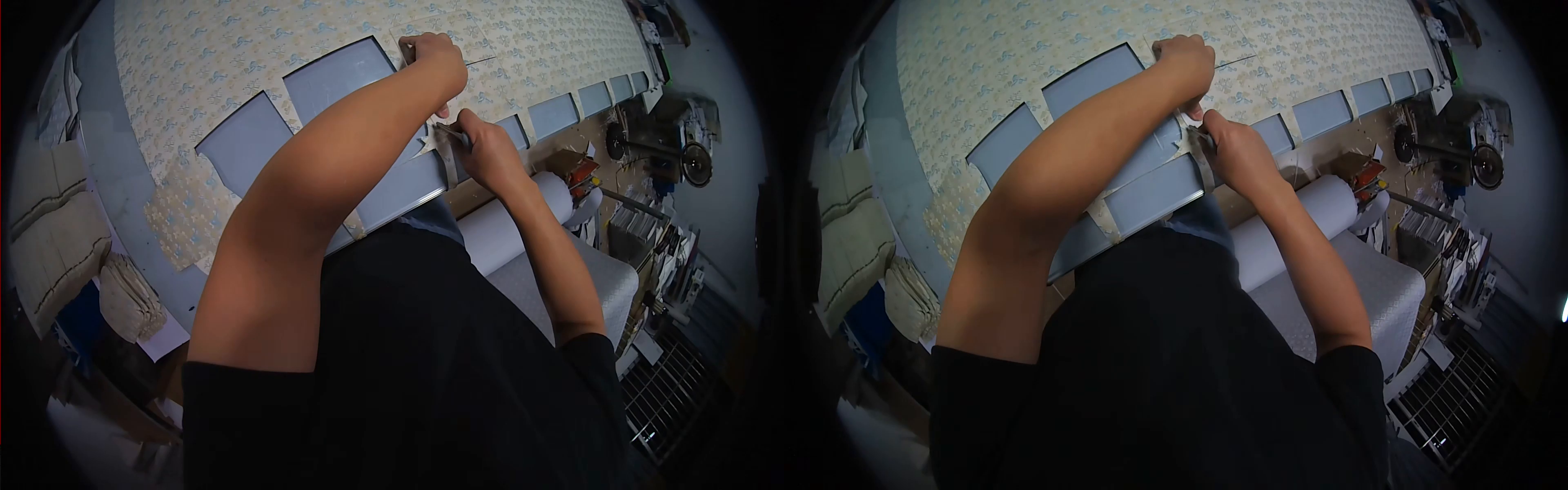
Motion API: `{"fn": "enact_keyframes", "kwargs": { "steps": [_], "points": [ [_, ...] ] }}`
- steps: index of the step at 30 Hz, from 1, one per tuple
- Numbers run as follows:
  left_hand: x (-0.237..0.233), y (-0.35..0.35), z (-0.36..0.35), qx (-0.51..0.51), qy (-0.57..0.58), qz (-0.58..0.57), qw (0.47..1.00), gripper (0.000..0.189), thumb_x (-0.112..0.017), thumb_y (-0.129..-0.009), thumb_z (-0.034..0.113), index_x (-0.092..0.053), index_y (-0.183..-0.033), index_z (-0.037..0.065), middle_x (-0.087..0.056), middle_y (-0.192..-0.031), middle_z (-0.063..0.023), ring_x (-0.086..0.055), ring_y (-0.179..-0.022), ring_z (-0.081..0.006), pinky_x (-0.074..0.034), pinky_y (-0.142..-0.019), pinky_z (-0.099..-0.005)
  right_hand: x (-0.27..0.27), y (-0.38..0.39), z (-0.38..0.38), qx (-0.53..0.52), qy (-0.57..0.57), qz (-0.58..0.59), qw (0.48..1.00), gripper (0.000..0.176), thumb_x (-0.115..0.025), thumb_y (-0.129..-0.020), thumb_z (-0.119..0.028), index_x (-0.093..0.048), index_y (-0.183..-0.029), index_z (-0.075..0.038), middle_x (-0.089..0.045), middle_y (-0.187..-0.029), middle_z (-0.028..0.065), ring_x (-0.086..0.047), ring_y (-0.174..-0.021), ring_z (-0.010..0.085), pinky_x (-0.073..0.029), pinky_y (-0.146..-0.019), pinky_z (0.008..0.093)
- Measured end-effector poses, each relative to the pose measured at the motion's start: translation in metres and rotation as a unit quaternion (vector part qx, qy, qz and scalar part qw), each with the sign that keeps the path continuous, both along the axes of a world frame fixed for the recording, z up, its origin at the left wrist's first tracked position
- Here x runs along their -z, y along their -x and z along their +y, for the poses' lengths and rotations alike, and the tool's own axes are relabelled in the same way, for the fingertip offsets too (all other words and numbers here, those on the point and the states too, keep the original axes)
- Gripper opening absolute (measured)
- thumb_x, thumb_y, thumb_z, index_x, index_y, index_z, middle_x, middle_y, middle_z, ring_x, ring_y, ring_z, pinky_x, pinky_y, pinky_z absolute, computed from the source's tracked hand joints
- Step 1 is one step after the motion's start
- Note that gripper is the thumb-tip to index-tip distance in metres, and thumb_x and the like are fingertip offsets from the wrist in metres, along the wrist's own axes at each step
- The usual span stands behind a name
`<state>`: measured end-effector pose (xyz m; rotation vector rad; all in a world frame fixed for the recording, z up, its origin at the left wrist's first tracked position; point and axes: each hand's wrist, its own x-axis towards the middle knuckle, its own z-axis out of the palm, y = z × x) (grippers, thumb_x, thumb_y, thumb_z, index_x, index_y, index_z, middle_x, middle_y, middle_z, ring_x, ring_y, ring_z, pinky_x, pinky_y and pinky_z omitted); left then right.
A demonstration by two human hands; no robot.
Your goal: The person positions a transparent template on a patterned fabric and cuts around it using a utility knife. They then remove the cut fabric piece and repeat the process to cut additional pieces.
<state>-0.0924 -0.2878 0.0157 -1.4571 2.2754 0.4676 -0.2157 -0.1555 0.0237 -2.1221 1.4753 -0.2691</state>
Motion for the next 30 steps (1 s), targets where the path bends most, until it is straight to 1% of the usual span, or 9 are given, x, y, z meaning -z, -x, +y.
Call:
{"fn": "enact_keyframes", "kwargs": {
  "steps": [7,12,18,20,21,24,25,26,30],
  "points": [
    [0.008,0.0,-0.005,0.024,-0.009,-0.009,1.0,0.103,-0.101,-0.053,0.048,-0.06,-0.139,0.01,-0.061,-0.136,-0.0096,-0.063,-0.122,-0.0315,-0.055,-0.087,-0.0527,0.003,-0.023,0.015,0.1,0.041,0.01,0.994,0.023,-0.073,-0.088,-0.009,-0.053,-0.096,-0.002,-0.066,-0.085,0.0259,-0.065,-0.084,0.0485,-0.051,-0.068,0.0504],
    [0.009,0.0,-0.008,0.05,-0.01,-0.013,0.999,0.103,-0.1,-0.054,0.048,-0.059,-0.14,0.008,-0.061,-0.136,-0.0136,-0.064,-0.121,-0.0332,-0.055,-0.089,-0.0545,0.009,-0.029,0.008,0.113,0.041,-0.011,0.993,0.024,-0.072,-0.088,-0.01,-0.053,-0.1,-0.002,-0.068,-0.086,0.0261,-0.066,-0.084,0.048,-0.052,-0.07,0.052],
    [0.015,0.0,-0.024,0.049,-0.006,-0.005,0.999,0.089,-0.099,-0.058,0.038,-0.065,-0.135,0.008,-0.064,-0.134,-0.0148,-0.066,-0.12,-0.035,-0.056,-0.088,-0.0532,0.017,-0.039,0.002,0.144,0.053,-0.013,0.988,0.026,-0.071,-0.089,-0.011,-0.051,-0.103,-0.002,-0.068,-0.087,0.0277,-0.067,-0.084,0.0482,-0.053,-0.072,0.0541],
    [0.008,-0.008,-0.044,0.144,-0.11,0.014,0.983,0.083,-0.098,-0.059,0.033,-0.067,-0.132,0.007,-0.066,-0.13,-0.0141,-0.066,-0.12,-0.0362,-0.057,-0.088,-0.0514,0.016,-0.04,0.001,0.151,0.046,0.002,0.987,0.026,-0.071,-0.089,-0.012,-0.051,-0.103,-0.002,-0.068,-0.086,0.0281,-0.067,-0.084,0.0484,-0.053,-0.072,0.0541],
    [0.004,-0.011,-0.046,0.144,-0.11,0.014,0.983,0.083,-0.098,-0.059,0.033,-0.067,-0.132,0.007,-0.066,-0.13,-0.0141,-0.066,-0.12,-0.0362,-0.057,-0.088,-0.0514,0.016,-0.039,0.001,0.147,0.046,-0.005,0.988,0.026,-0.071,-0.09,-0.012,-0.051,-0.103,-0.001,-0.068,-0.086,0.0281,-0.067,-0.084,0.0485,-0.053,-0.072,0.0544],
    [0.006,-0.017,-0.042,0.162,-0.098,0.04,0.981,0.073,-0.099,-0.059,0.03,-0.073,-0.124,0.008,-0.07,-0.124,-0.0153,-0.069,-0.116,-0.0353,-0.058,-0.088,-0.0469,0.018,-0.044,-0.004,0.146,0.051,-0.011,0.988,0.025,-0.07,-0.09,-0.012,-0.052,-0.103,-0.001,-0.068,-0.084,0.0281,-0.067,-0.083,0.0485,-0.053,-0.072,0.0548],
    [0.01,-0.018,-0.034,0.118,0.042,0.048,0.991,0.067,-0.099,-0.058,0.029,-0.076,-0.117,0.009,-0.072,-0.12,-0.0157,-0.07,-0.111,-0.0344,-0.059,-0.087,-0.0454,0.019,-0.046,-0.007,0.147,0.058,-0.007,0.987,0.025,-0.07,-0.09,-0.012,-0.052,-0.103,-0.002,-0.068,-0.083,0.0279,-0.067,-0.082,0.0484,-0.052,-0.072,0.0551],
    [0.014,-0.019,-0.031,0.071,0.182,0.056,0.979,0.06,-0.099,-0.058,0.028,-0.079,-0.111,0.01,-0.074,-0.115,-0.016,-0.072,-0.107,-0.0336,-0.059,-0.086,-0.0438,0.02,-0.05,-0.012,0.152,0.057,-0.008,0.987,0.025,-0.07,-0.09,-0.012,-0.052,-0.103,-0.002,-0.068,-0.083,0.0279,-0.067,-0.082,0.0484,-0.052,-0.072,0.0551],
    [0.012,-0.027,-0.053,0.14,0.108,0.038,0.984,0.059,-0.098,-0.058,0.028,-0.077,-0.109,0.011,-0.074,-0.105,-0.0145,-0.073,-0.099,-0.032,-0.059,-0.084,-0.0406,0.03,-0.066,-0.04,0.154,0.101,-0.041,0.982,0.023,-0.069,-0.09,-0.013,-0.053,-0.102,-0.002,-0.068,-0.082,0.0275,-0.067,-0.081,0.0479,-0.053,-0.071,0.0547]
  ]
}}
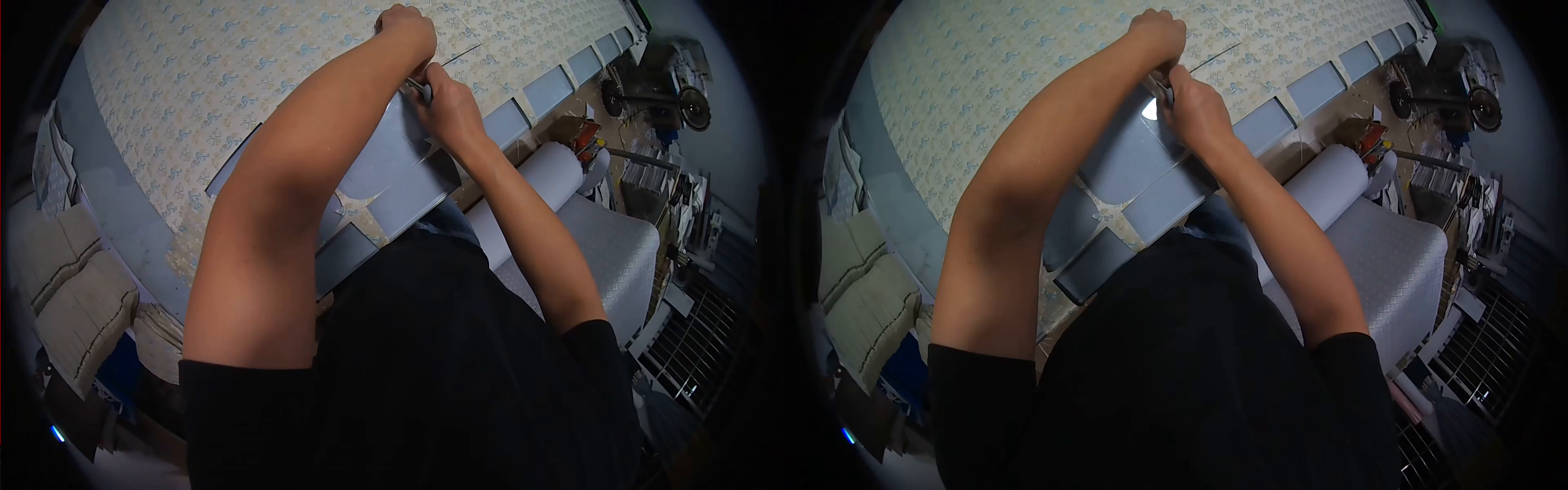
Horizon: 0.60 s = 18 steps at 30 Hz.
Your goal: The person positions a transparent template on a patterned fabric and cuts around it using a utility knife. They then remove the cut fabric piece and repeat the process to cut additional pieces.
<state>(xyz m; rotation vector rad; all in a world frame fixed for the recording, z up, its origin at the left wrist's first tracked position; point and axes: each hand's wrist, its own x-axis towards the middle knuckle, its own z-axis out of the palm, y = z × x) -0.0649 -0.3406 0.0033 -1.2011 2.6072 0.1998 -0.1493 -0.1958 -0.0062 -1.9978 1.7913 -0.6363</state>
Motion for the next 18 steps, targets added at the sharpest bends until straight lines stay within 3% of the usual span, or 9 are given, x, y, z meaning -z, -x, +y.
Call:
{"fn": "enact_keyframes", "kwargs": {
  "steps": [2,4,8,13,18],
  "points": [
    [0.001,-0.006,-0.016,0.041,-0.044,-0.026,0.998,0.058,-0.098,-0.058,0.028,-0.076,-0.108,0.011,-0.075,-0.098,-0.0135,-0.073,-0.094,-0.0309,-0.059,-0.082,-0.0384,-0.001,-0.003,-0.007,0.002,0.012,-0.003,1.0,0.022,-0.069,-0.091,-0.014,-0.054,-0.101,-0.002,-0.068,-0.082,0.0274,-0.067,-0.08,0.0478,-0.053,-0.071,0.0546],
    [0.007,-0.006,-0.03,0.042,-0.049,-0.022,0.998,0.057,-0.098,-0.058,0.028,-0.075,-0.108,0.011,-0.075,-0.098,-0.0134,-0.073,-0.093,-0.0307,-0.058,-0.082,-0.0384,-0.006,-0.004,-0.01,0.006,-0.029,0.041,0.999,0.022,-0.068,-0.091,-0.015,-0.054,-0.101,-0.001,-0.068,-0.082,0.0271,-0.067,-0.079,0.0477,-0.053,-0.07,0.0548],
    [0.029,-0.02,-0.052,0.038,-0.071,-0.008,0.997,0.055,-0.098,-0.058,0.028,-0.075,-0.106,0.011,-0.075,-0.097,-0.0131,-0.073,-0.092,-0.0301,-0.058,-0.08,-0.0384,-0.007,-0.006,-0.02,-0.004,-0.035,0.022,0.999,0.023,-0.069,-0.091,-0.015,-0.054,-0.101,-0.001,-0.069,-0.081,0.0269,-0.068,-0.079,0.0475,-0.053,-0.07,0.0557],
    [0.053,-0.034,-0.072,0.044,-0.102,0.008,0.994,0.053,-0.097,-0.059,0.029,-0.074,-0.103,0.011,-0.075,-0.096,-0.0127,-0.073,-0.09,-0.0293,-0.057,-0.078,-0.0383,0.015,-0.022,-0.058,-0.004,0.049,0.0,0.999,0.025,-0.074,-0.089,-0.014,-0.057,-0.103,-0.003,-0.071,-0.086,0.0227,-0.068,-0.081,0.0457,-0.054,-0.07,0.0524],
    [0.066,-0.038,-0.088,0.038,-0.127,0.014,0.991,0.051,-0.097,-0.06,0.03,-0.073,-0.101,0.01,-0.075,-0.095,-0.0123,-0.072,-0.089,-0.0285,-0.056,-0.076,-0.0383,0.024,-0.034,-0.083,-0.002,0.071,-0.013,0.997,0.026,-0.072,-0.089,-0.014,-0.056,-0.106,-0.004,-0.07,-0.085,0.024,-0.069,-0.081,0.0455,-0.055,-0.072,0.0536]
  ]
}}
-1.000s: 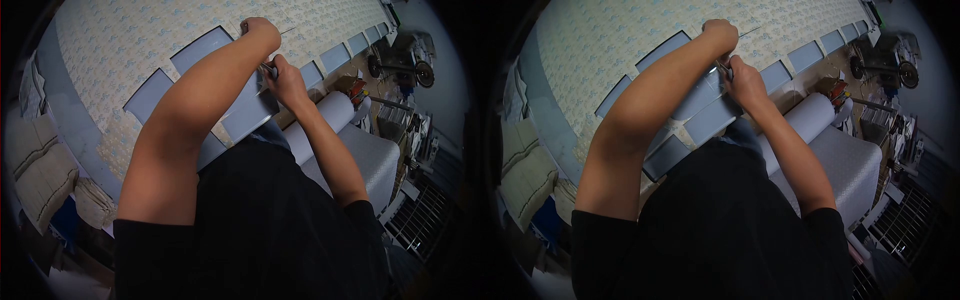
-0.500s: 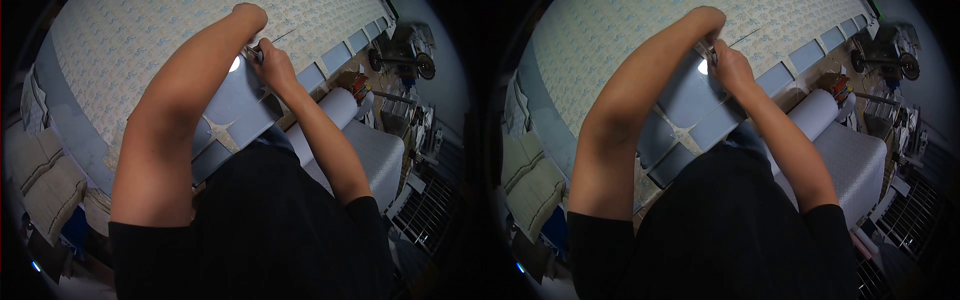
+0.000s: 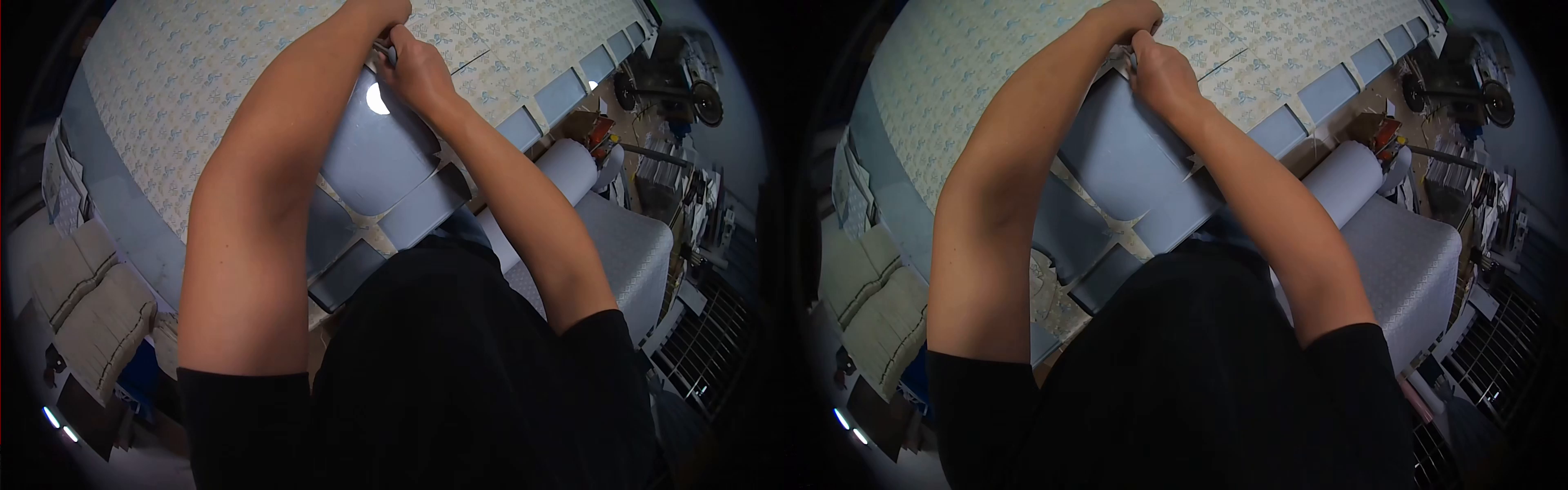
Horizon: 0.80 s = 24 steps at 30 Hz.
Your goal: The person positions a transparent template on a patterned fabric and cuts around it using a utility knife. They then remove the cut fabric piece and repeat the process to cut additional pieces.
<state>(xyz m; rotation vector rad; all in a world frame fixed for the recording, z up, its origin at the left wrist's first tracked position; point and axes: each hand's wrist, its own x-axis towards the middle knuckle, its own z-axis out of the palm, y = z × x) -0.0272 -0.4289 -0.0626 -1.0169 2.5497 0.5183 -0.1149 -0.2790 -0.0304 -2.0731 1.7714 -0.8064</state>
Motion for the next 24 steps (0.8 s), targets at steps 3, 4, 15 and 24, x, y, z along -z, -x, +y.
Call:
{"fn": "enact_keyframes", "kwargs": {
  "steps": [3,4,15,24],
  "points": [
    [-0.002,-0.005,-0.006,-0.01,-0.01,0.001,1.0,0.05,-0.097,-0.061,0.03,-0.073,-0.099,0.01,-0.075,-0.094,-0.0121,-0.072,-0.088,-0.028,-0.056,-0.074,-0.0383,0.004,0.001,0.004,0.008,-0.002,-0.03,1.0,0.027,-0.073,-0.09,-0.016,-0.057,-0.108,-0.004,-0.071,-0.088,0.0237,-0.07,-0.083,0.0441,-0.056,-0.072,0.0512],
    [-0.005,-0.006,-0.008,-0.014,-0.011,0.002,1.0,0.049,-0.097,-0.061,0.03,-0.073,-0.099,0.01,-0.075,-0.094,-0.012,-0.072,-0.087,-0.0278,-0.056,-0.074,-0.0382,0.004,0.004,0.008,0.021,-0.009,-0.042,0.999,0.027,-0.075,-0.09,-0.017,-0.06,-0.109,-0.005,-0.073,-0.092,0.0213,-0.071,-0.085,0.0423,-0.057,-0.073,0.0476],
    [-0.012,-0.045,0.1,-0.239,0.138,0.248,0.928,0.028,-0.078,-0.087,0.035,-0.072,-0.105,0.014,-0.068,-0.117,-0.0031,-0.06,-0.113,-0.028,-0.046,-0.098,-0.0439,0.025,0.117,0.078,-0.017,0.049,-0.098,0.994,0.028,-0.071,-0.095,-0.006,-0.068,-0.123,-0.009,-0.072,-0.125,0.0129,-0.071,-0.116,0.0276,-0.056,-0.096,0.0334],
    [0.0,-0.026,0.143,-0.293,0.23,0.351,0.859,0.036,-0.074,-0.09,0.021,-0.072,-0.125,0.013,-0.061,-0.131,-0.0118,-0.055,-0.122,-0.0355,-0.038,-0.116,-0.0511,0.02,0.204,0.003,0.044,0.013,-0.114,0.992,0.037,-0.066,-0.099,-0.01,-0.059,-0.136,-0.012,-0.072,-0.126,0.0153,-0.07,-0.118,0.0268,-0.056,-0.094,0.035]
  ]
}}
